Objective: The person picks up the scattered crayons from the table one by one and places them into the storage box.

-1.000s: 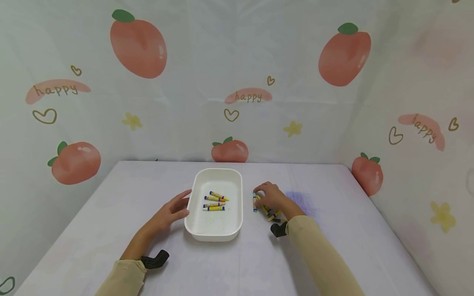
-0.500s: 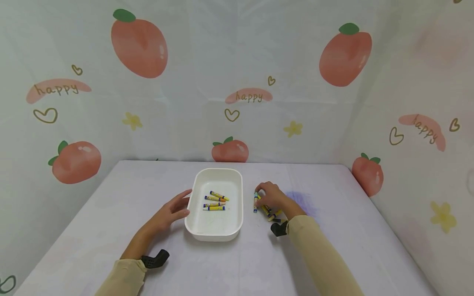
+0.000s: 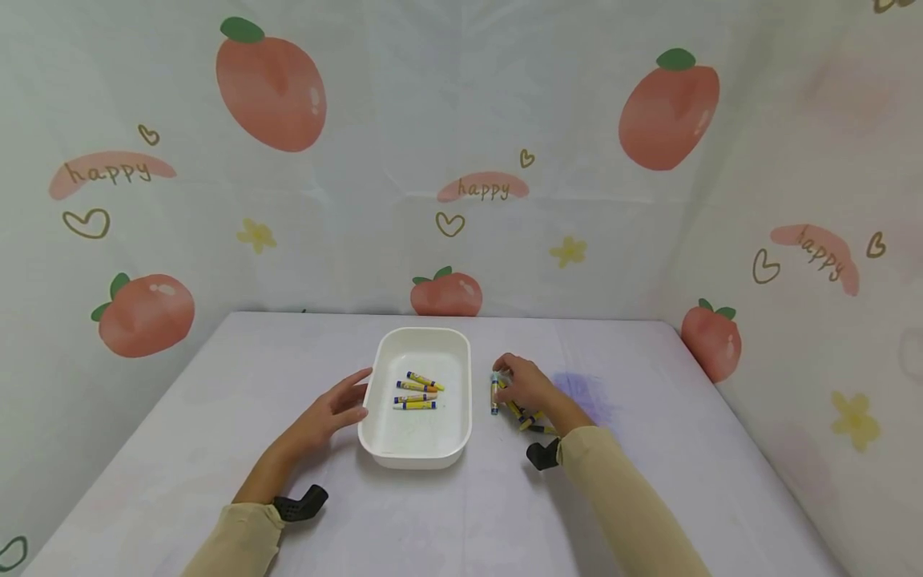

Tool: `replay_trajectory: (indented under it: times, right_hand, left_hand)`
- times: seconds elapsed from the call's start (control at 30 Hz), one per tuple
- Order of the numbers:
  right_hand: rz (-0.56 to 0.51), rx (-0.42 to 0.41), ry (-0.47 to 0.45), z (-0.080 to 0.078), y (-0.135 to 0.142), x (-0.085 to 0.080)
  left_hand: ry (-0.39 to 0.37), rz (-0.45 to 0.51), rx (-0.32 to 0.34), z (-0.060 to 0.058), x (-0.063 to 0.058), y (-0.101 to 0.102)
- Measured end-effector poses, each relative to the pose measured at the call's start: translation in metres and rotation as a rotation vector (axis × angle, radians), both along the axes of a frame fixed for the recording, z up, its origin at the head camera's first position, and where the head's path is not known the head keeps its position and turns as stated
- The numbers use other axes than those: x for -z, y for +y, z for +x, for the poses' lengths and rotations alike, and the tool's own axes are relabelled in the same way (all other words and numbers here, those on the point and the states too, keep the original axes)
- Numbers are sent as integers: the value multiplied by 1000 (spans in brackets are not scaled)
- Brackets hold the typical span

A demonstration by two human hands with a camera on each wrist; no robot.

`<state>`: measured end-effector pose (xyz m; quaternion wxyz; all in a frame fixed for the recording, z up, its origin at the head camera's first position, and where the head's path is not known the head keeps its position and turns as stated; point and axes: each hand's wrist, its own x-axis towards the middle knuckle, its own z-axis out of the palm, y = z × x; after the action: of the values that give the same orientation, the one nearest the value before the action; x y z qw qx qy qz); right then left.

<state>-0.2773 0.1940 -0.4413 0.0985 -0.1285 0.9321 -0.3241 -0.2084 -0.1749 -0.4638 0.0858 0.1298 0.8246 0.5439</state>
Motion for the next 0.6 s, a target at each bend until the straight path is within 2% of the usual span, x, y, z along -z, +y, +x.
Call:
replay_trajectory:
  times: [0.17,0.33,0.6]
  right_hand:
    - [-62,-18,71,6,1,4]
    - [-79,-31,125,11,-2,6]
    - [-96,18,108,17,-13,9]
  left_hand:
    - [3,0,1,-1,2,-1]
    - [10,-4,4,-1,3,-2]
    - [19,-11,11,-1,2,0]
